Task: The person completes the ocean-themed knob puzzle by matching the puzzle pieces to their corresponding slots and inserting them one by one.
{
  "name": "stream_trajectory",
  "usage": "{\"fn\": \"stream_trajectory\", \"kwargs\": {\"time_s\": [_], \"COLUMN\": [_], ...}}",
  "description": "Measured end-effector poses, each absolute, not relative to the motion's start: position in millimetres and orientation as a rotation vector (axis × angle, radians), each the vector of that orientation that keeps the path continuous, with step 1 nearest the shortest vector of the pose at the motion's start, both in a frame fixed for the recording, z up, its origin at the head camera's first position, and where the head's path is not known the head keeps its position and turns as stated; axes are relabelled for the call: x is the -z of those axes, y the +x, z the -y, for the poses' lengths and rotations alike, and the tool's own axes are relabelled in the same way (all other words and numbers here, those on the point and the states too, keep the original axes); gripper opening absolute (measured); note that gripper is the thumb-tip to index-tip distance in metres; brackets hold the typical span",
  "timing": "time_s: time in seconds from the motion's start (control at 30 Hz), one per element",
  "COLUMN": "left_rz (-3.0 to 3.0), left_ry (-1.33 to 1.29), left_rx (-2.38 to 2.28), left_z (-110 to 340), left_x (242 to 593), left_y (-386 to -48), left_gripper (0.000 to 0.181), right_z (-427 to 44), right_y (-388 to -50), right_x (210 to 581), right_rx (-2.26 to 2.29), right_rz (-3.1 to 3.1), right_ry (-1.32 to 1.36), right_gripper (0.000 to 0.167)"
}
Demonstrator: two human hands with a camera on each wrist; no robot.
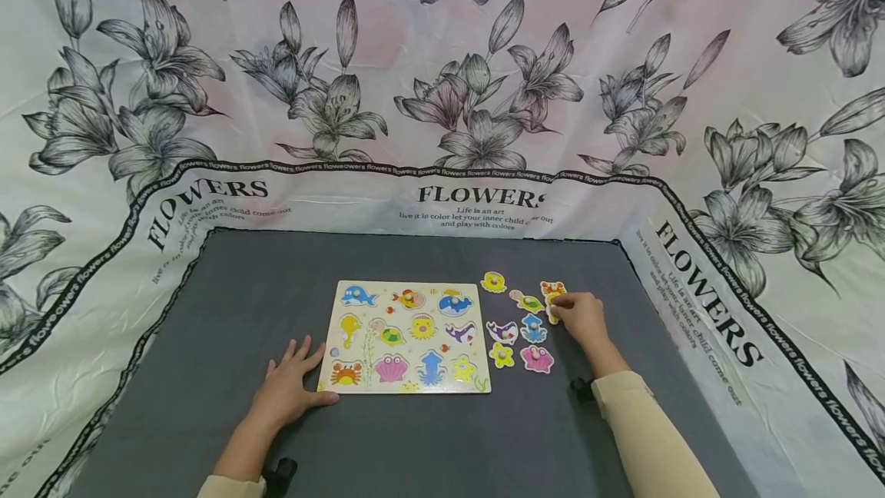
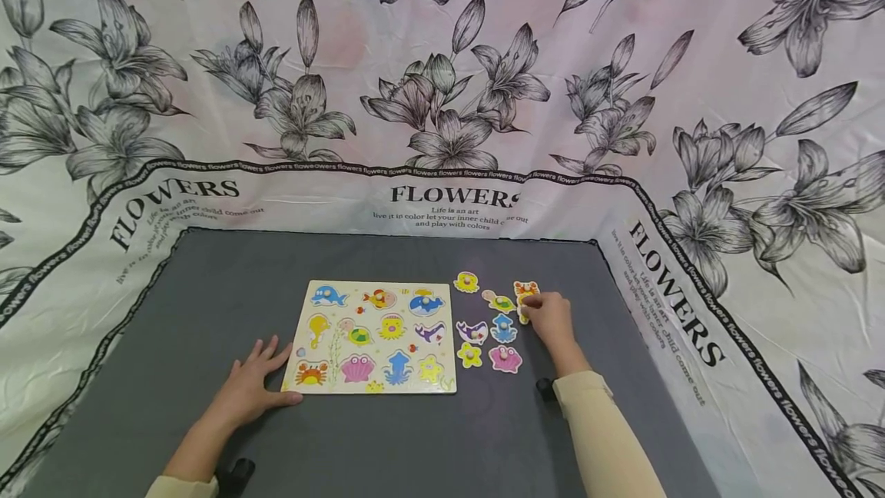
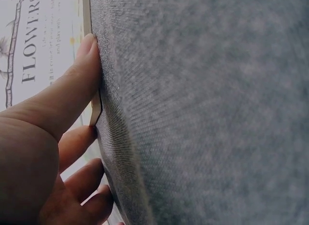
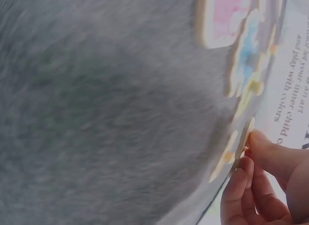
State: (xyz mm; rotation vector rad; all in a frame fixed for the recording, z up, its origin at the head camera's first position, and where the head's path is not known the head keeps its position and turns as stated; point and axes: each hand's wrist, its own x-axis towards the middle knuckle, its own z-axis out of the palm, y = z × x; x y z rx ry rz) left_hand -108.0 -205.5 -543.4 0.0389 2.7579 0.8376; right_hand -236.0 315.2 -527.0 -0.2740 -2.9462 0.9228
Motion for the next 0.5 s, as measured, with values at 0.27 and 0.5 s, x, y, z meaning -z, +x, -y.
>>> {"fn": "stream_trajectory", "kwargs": {"time_s": [0.27, 0.5], "left_rz": [-2.754, -2.749], "left_ry": [0.024, 0.028], "left_rx": [-0.841, -0.851], "left_z": [208, 206], "left_x": [546, 546], "left_y": [-109, -110], "left_gripper": [0.111, 0.111], "right_z": [-294, -273], "right_y": [-237, -233], "right_x": [511, 494], "right_rx": [-0.938, -0.965], "right_rz": [2.884, 2.857], "right_ry": [-0.133, -0.061], "right_gripper": [0.020, 0.020]}}
